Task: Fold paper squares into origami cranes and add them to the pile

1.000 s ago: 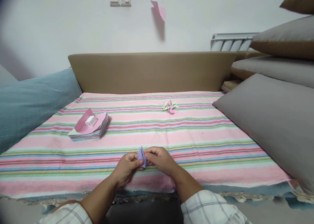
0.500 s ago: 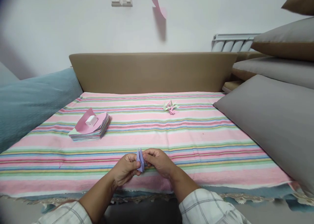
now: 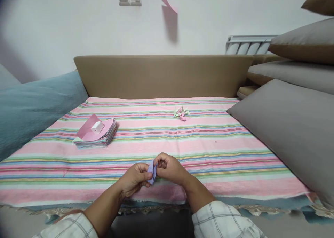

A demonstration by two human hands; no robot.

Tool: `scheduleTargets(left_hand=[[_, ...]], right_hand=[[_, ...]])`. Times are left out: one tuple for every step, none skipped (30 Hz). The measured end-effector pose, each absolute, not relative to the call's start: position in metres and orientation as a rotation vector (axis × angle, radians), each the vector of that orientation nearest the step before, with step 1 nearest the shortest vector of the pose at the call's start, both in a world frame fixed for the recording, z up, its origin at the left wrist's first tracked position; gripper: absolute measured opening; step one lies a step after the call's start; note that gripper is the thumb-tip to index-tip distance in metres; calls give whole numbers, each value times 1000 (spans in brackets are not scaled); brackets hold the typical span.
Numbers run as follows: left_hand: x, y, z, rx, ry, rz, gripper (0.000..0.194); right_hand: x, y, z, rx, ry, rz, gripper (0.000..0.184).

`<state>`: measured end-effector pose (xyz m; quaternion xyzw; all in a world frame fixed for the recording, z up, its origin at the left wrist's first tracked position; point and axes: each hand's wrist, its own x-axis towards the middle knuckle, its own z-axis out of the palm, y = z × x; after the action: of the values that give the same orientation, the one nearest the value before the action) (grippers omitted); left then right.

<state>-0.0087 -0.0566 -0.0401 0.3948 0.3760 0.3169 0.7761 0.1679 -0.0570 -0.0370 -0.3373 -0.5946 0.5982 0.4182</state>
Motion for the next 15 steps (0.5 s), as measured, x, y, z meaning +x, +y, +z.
scheduleTargets(left_hand=[[-9, -57, -40, 863, 818, 684, 34], [-9, -57, -40, 871, 821, 680, 34], [-9, -57, -40, 879, 821, 676, 34], [-9, -57, -40, 883, 822, 673, 34], [-9, -57, -39, 884, 824, 671, 34], [-9, -57, -39, 882, 827, 671, 34], [-9, -57, -39, 879, 833, 673, 34], [-9, -57, -39, 876, 840, 678, 34], [-8, -57, -39, 873, 846, 688, 34], [-8, -57, -39, 869, 850, 701, 34], [-7, -58, -39, 862, 853, 716, 34], [-7, -58, -39, 854, 855, 732, 33], [-6, -58, -39, 848, 856, 747, 33], [-6, -58, -39, 843, 854, 757, 33], [-5, -58, -39, 841, 851, 763, 33]], right_hand=[[169, -57, -35, -877, -1571, 1408, 13], [170, -57, -33, -905, -1651, 1298, 13], [172, -57, -30, -920, -1725, 1188, 14], [172, -57, -28, -920, -1786, 1095, 16], [173, -57, -27, -911, -1830, 1024, 17], [174, -58, -26, -897, -1861, 976, 18], [174, -58, -25, -884, -1880, 945, 19], [175, -58, -25, -874, -1895, 922, 20], [175, -58, -25, -866, -1906, 898, 19], [175, -58, -26, -862, -1916, 870, 18], [175, -58, -26, -861, -1924, 835, 17], [174, -58, -27, -860, -1930, 792, 14], [174, -58, -28, -862, -1933, 745, 12], [174, -58, -29, -863, -1936, 698, 10], [174, -58, -29, -864, -1940, 656, 8]])
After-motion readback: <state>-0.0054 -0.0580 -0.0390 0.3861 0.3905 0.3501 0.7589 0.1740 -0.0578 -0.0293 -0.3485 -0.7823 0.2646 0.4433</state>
